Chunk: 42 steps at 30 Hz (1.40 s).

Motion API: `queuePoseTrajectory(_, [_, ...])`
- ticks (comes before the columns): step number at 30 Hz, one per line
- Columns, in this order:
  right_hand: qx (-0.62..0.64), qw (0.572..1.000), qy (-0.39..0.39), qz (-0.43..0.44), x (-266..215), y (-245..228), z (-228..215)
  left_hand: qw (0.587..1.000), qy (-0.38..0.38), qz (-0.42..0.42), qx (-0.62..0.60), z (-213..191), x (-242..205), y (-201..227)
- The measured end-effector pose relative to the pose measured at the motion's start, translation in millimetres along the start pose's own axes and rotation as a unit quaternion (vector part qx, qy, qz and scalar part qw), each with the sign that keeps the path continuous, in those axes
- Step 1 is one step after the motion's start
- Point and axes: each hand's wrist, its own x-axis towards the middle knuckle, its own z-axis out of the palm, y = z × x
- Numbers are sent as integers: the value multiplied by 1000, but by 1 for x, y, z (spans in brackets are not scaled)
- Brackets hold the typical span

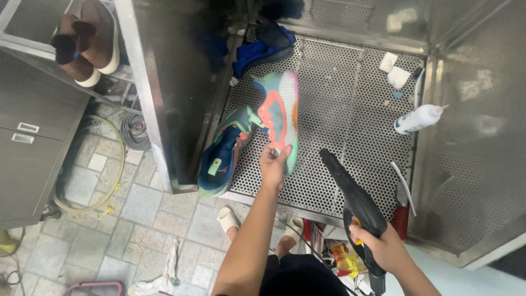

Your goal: The person cleans a pair of colorful sneakers using a handheld pressure washer and a brush inside a stainless steel shoe-cleaning station. They spray water on the shoes, scrub with a brush, and rinse repeatedly, handling the shoes one at a time.

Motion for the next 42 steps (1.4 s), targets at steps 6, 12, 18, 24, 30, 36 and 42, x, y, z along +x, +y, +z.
queuePoseTrajectory(6, [-68, 997, 0, 34, -27, -22, 7, 990, -41, -95, -94, 2, 16, -9])
queuePoseTrajectory(12, [-93, 990, 36, 100, -39, -29, 14, 994, -48, -94, -36, -10, 29, -26])
queuePoseTrajectory(18, [-98, 993, 23, 64, -33, -47, 28, 997, 2, -73, 38, -16, 39, -39])
queuePoseTrajectory(24, [-130, 990, 31, 47, -35, -61, 33, 992, 25, -81, 96, -25, 44, -47])
queuePoseTrajectory(30, [-116, 987, 28, 106, -32, -65, 34, 994, 43, -93, 25, -16, 31, -57])
queuePoseTrajectory(36, [-133, 988, 43, 64, -24, -58, 27, 970, 7, -118, 211, 16, 22, -57])
queuePoseTrajectory(42, [-120, 985, 51, 112, -35, -39, 8, 856, 115, 197, 465, -12, 74, 4])
